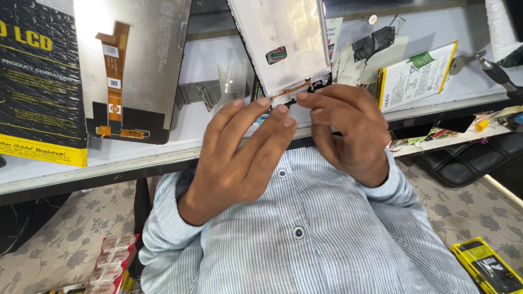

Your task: The person applies adhesive from a tube to a small electronic component and places it onto a disassembled phone chassis. They then use tweezers to adjust the component's position within the chassis.

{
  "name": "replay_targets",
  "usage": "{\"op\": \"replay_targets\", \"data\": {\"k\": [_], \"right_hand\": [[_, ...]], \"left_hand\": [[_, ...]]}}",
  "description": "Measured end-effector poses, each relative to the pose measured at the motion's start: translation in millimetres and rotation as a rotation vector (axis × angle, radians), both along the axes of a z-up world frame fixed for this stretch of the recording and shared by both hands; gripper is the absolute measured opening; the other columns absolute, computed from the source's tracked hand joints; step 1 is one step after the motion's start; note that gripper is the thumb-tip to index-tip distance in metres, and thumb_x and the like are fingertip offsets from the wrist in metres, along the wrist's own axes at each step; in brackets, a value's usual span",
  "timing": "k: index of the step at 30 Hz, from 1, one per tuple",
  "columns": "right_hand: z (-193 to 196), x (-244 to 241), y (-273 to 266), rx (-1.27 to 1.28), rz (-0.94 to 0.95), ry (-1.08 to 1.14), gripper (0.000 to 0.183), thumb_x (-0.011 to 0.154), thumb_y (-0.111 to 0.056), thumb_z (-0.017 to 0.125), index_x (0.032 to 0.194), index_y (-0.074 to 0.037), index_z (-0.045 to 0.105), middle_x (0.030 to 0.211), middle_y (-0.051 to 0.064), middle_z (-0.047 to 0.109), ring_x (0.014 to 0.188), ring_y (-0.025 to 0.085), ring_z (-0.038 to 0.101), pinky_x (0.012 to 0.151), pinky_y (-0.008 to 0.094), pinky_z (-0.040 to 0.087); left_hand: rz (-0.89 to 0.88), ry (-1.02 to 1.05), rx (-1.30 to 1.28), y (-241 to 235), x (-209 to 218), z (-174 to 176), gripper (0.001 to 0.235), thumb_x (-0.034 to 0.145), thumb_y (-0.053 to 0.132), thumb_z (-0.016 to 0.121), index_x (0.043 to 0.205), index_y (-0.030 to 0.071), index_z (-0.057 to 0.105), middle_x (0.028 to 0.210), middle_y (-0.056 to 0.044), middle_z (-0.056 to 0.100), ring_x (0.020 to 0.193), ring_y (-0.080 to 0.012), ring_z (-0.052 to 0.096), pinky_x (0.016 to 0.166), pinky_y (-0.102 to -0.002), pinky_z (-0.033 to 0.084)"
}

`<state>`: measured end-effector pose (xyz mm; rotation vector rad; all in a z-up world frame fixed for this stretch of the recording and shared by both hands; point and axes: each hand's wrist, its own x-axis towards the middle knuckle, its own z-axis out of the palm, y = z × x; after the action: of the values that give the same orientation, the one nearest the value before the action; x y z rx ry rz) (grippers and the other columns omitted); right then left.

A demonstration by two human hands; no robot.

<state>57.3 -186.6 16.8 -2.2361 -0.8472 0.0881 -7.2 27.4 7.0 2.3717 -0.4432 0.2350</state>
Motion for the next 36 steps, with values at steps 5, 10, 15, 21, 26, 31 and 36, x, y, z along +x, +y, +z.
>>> {"op": "replay_targets", "data": {"k": [5,10,15,21,26,31,36], "right_hand": [[-6.1,5.1,7.6,-0.069,0.012,-0.069,0.029,0.091,0.013,0.076,0.109,0.000,0.056,0.112,0.014,0.076,0.106,0.029,0.068,0.086,0.036,0.060],[-10.3,4.0,16.1,-0.057,-0.011,-0.155,0.030,0.093,0.011,0.081,0.110,0.002,0.057,0.111,0.015,0.075,0.105,0.029,0.068,0.087,0.035,0.061],[-8.6,7.8,12.4,-0.053,0.000,-0.131,0.029,0.093,0.010,0.080,0.110,0.002,0.057,0.112,0.014,0.075,0.107,0.029,0.069,0.089,0.036,0.061],[-3.3,2.2,-1.4,0.031,-0.069,0.041,0.025,0.092,0.012,0.074,0.108,0.003,0.057,0.109,0.018,0.075,0.108,0.032,0.073,0.091,0.038,0.063],[-9.9,-15.3,-17.2,0.300,-0.227,0.101,0.020,0.098,0.013,0.065,0.108,0.005,0.051,0.109,0.026,0.072,0.107,0.033,0.076,0.093,0.040,0.065],[-14.3,-34.0,-36.8,0.433,-0.432,0.034,0.036,0.088,0.006,0.083,0.103,-0.001,0.051,0.101,0.015,0.070,0.090,0.023,0.074,0.076,0.029,0.064],[-10.4,-38.8,-50.1,0.392,-0.445,0.010,0.026,0.082,0.005,0.084,0.089,-0.001,0.060,0.082,0.009,0.070,0.074,0.019,0.070,0.068,0.029,0.062]], "left_hand": [[-0.009,-0.053,0.076,-6.2,5.5,-16.3,0.030,0.110,0.015,0.071,0.137,0.006,0.061,0.118,-0.008,0.079,0.126,-0.0266,0.065,0.114,-0.048,0.045],[0.002,-0.119,0.170,-11.3,5.1,-23.2,0.032,0.111,0.015,0.069,0.140,0.006,0.060,0.118,-0.006,0.078,0.125,-0.0257,0.063,0.114,-0.049,0.044],[0.004,-0.119,0.177,-12.7,4.9,-24.7,0.033,0.110,0.017,0.069,0.140,0.007,0.059,0.118,-0.006,0.079,0.128,-0.0257,0.061,0.117,-0.050,0.042],[0.025,-0.087,0.140,-13.9,7.9,-23.7,0.038,0.109,0.019,0.073,0.140,0.006,0.057,0.119,-0.008,0.076,0.129,-0.0277,0.061,0.117,-0.051,0.042],[-0.009,-0.082,-0.087,-4.7,3.5,-18.1,0.043,0.104,0.016,0.083,0.136,0.006,0.055,0.108,-0.008,0.064,0.122,-0.0311,0.061,0.115,-0.052,0.047],[0.078,-0.341,-0.222,-8.7,11.6,-15.8,0.036,0.092,0.004,0.088,0.123,0.004,0.068,0.094,-0.003,0.055,0.106,-0.0239,0.061,0.092,-0.040,0.059],[0.014,0.004,-0.188,24.4,-6.7,28.5,0.023,0.091,0.003,0.084,0.111,0.000,0.074,0.093,-0.008,0.069,0.098,-0.0244,0.070,0.079,-0.037,0.063]]}}
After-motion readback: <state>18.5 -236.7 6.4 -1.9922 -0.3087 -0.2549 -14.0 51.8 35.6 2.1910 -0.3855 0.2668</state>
